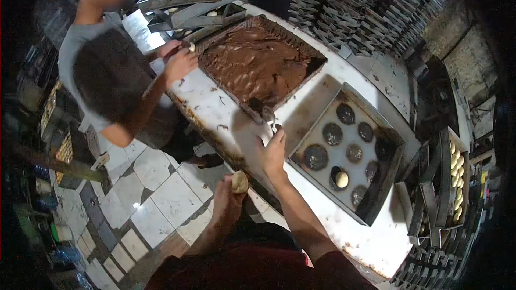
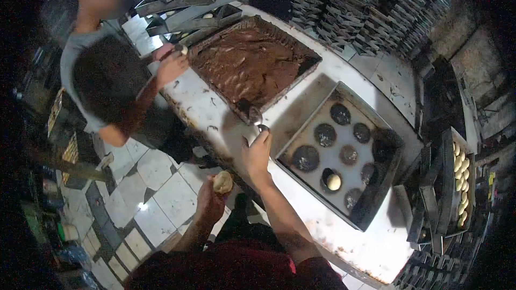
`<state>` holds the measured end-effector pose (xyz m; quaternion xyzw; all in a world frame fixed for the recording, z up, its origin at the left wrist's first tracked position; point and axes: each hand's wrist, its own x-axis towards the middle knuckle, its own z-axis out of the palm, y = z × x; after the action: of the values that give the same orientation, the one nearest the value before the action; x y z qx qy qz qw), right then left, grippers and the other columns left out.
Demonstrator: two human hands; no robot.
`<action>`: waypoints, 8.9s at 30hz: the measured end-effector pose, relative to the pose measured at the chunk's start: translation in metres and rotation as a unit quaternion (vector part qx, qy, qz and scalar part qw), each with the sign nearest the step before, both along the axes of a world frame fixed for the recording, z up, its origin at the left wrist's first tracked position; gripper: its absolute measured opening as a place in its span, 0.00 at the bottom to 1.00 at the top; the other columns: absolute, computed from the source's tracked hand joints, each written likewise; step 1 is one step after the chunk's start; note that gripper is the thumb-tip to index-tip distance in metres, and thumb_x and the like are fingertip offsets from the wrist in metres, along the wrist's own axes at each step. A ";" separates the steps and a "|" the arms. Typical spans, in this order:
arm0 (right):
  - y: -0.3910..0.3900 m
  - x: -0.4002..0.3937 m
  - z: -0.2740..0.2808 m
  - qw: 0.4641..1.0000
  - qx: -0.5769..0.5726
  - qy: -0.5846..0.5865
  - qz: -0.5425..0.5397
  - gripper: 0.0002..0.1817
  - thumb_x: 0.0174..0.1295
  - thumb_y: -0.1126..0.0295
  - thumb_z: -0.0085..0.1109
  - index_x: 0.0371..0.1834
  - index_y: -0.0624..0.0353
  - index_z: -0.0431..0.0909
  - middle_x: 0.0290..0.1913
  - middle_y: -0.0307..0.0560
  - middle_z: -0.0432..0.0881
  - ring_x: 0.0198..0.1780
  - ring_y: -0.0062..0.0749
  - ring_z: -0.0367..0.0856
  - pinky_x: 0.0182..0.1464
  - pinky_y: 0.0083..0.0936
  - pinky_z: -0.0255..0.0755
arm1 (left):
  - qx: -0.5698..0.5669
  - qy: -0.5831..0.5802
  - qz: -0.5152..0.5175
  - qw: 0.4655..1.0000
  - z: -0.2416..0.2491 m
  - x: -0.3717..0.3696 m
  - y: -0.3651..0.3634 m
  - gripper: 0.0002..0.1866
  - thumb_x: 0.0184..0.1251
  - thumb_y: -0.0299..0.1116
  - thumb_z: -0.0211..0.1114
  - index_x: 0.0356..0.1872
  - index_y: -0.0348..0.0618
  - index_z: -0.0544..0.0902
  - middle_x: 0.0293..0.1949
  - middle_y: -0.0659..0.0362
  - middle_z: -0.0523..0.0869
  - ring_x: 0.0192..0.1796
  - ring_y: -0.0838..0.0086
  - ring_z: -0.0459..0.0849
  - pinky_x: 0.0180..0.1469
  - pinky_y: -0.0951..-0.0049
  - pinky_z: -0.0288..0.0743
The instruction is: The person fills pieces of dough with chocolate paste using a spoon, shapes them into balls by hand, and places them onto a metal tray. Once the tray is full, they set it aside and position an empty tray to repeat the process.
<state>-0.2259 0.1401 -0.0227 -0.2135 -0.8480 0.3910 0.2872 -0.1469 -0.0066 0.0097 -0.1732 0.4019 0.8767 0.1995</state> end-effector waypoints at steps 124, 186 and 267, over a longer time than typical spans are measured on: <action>0.046 0.417 0.087 0.964 -0.239 0.096 0.059 0.11 0.52 0.76 0.65 0.39 0.63 0.78 0.39 0.48 0.73 0.40 0.39 0.71 0.41 0.27 0.67 | 0.072 0.138 -0.443 0.883 0.040 0.209 0.093 0.20 0.69 0.29 0.53 0.60 0.44 0.63 0.45 0.59 0.76 0.46 0.76 0.76 0.45 0.77 0.73; 0.131 0.405 0.115 0.983 -0.176 0.058 -0.001 0.08 0.55 0.80 0.61 0.34 0.66 0.71 0.37 0.49 0.75 0.35 0.28 0.78 0.35 0.22 0.73 | -0.028 0.502 -0.335 0.797 0.058 0.216 0.194 0.13 0.65 0.24 0.57 0.50 0.35 0.74 0.52 0.53 0.76 0.50 0.74 0.77 0.49 0.78 0.74; 0.062 0.293 0.109 0.971 -0.080 0.109 0.197 0.01 0.62 0.79 0.51 0.35 0.65 0.70 0.31 0.53 0.81 0.21 0.26 0.79 0.23 0.16 0.73 | 0.065 0.114 -0.208 0.969 0.006 0.158 0.073 0.16 0.65 0.28 0.57 0.53 0.34 0.72 0.50 0.51 0.79 0.52 0.68 0.79 0.57 0.69 0.73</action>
<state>0.0673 0.2025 0.0865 -0.0210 -0.8026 0.5276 0.2776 0.0116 0.0666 0.0153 0.0284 0.3915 0.8541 0.3411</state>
